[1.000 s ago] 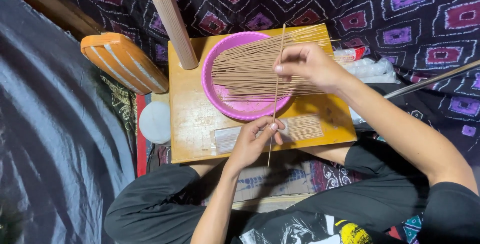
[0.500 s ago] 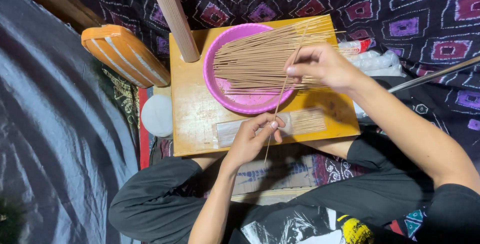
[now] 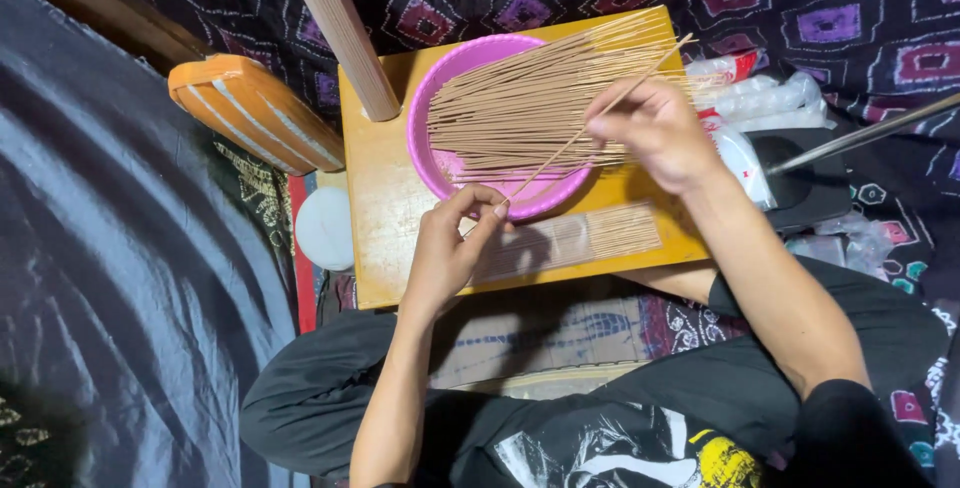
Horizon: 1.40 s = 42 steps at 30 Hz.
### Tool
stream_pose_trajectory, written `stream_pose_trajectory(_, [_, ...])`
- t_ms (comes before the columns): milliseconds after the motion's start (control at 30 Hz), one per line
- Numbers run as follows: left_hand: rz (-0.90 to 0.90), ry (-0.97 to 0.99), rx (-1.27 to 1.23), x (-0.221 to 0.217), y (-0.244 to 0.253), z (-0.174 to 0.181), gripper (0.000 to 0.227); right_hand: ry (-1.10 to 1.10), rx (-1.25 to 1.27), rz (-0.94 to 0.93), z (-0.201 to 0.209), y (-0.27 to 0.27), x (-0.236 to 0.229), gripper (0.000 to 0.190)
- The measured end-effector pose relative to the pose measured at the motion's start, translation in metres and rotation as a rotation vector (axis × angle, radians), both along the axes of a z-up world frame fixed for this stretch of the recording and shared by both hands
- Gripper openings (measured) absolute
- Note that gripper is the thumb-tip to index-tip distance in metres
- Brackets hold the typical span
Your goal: The person picks up thin wooden sticks from a pink bowl and slides them into a long, clear plastic sleeve by hand, repeating this action to fill multiple sleeves.
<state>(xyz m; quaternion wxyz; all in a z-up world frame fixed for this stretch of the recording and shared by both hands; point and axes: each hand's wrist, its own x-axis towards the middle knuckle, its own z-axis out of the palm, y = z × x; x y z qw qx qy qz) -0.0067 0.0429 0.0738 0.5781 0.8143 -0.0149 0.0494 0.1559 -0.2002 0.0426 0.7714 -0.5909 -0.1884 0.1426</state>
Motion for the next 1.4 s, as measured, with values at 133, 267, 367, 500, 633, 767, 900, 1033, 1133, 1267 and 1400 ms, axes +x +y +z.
stream_pose_trajectory(133, [-0.060,-0.164,0.143,0.015,-0.007,0.000,0.005,0.021,-0.069,0.143,-0.003,0.042,-0.053,0.021])
stream_pose_trajectory(267, [-0.059,-0.225,0.196,0.018,0.005,0.003,0.005,0.037,-0.014,0.115,-0.023,0.032,-0.043,0.020])
stream_pose_trajectory(367, [-0.043,-0.245,0.216,0.014,0.019,0.001,0.006,0.008,0.051,0.022,-0.033,-0.001,-0.023,0.020])
stream_pose_trajectory(500, [-0.062,-0.206,0.237,0.014,0.035,0.001,0.006,0.085,0.109,-0.183,-0.037,-0.056,-0.008,0.018])
stream_pose_trajectory(633, [-0.111,-0.223,0.255,0.018,0.038,0.004,0.010,0.082,0.143,-0.287,-0.050,-0.087,-0.004,0.021])
stream_pose_trajectory(767, [-0.122,-0.248,0.256,0.024,0.026,0.002,0.012,0.106,0.196,-0.290,-0.050,-0.052,-0.022,0.021])
stream_pose_trajectory(900, [-0.161,-0.297,0.260,0.033,0.010,0.002,0.010,0.085,0.177,-0.130,-0.050,0.008,-0.047,0.019])
stream_pose_trajectory(1033, [-0.181,-0.322,0.307,0.038,0.006,0.004,0.012,0.110,0.161,-0.058,-0.040,0.040,-0.060,0.020])
stream_pose_trajectory(1133, [-0.181,-0.334,0.343,0.040,0.019,0.000,0.015,0.061,0.148,-0.083,-0.049,0.029,-0.047,0.021])
stream_pose_trajectory(1267, [-0.140,-0.306,0.346,0.034,0.034,0.007,0.012,0.058,0.164,-0.143,-0.053,-0.011,-0.029,0.018])
stream_pose_trajectory(1400, [-0.097,-0.286,0.329,0.030,0.045,0.010,0.011,0.068,0.142,-0.238,-0.056,-0.061,-0.012,0.019])
